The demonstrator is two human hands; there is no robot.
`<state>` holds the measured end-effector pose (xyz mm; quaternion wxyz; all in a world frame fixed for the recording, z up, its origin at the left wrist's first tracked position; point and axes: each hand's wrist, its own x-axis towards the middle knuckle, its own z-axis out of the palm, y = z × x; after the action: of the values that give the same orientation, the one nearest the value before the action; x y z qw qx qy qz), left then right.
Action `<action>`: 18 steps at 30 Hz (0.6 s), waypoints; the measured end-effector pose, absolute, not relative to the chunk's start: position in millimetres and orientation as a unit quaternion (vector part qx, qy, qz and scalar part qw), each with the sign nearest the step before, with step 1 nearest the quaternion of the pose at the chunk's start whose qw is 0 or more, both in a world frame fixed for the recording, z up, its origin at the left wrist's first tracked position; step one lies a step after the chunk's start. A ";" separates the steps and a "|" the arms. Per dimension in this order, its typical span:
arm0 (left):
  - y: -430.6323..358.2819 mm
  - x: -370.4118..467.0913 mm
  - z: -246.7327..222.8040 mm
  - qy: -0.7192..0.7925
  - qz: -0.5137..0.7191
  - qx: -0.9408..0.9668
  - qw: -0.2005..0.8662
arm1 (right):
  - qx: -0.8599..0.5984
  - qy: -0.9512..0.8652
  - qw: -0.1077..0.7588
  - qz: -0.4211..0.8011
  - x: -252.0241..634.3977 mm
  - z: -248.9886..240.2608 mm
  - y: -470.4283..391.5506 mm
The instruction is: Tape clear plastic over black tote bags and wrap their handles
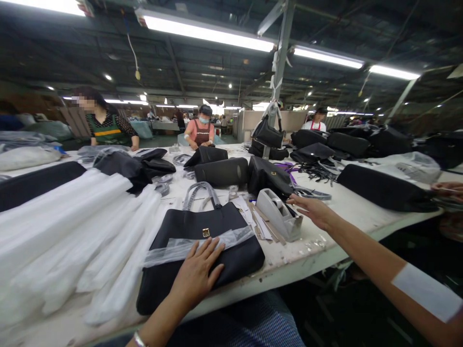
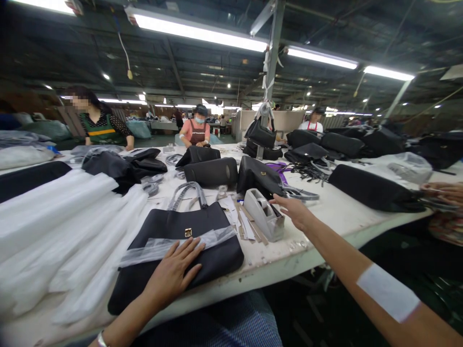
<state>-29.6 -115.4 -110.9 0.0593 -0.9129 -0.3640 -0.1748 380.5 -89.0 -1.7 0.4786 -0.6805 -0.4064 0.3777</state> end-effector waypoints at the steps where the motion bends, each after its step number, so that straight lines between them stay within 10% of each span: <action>1: -115.4 -29.6 -111.2 -0.365 -0.178 -0.912 0.059 | -0.658 -0.404 0.499 0.393 380.7 2.6 -98.5; 18: -116.0 -29.2 -110.5 -0.368 -0.167 -0.913 0.060 | -0.671 -0.240 0.509 0.484 378.2 -53.8 -193.9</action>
<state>-29.2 -116.0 -110.5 0.0602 -0.9128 -0.3677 -0.1670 378.2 -193.9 -53.8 0.5087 -0.6707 -0.2396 0.4837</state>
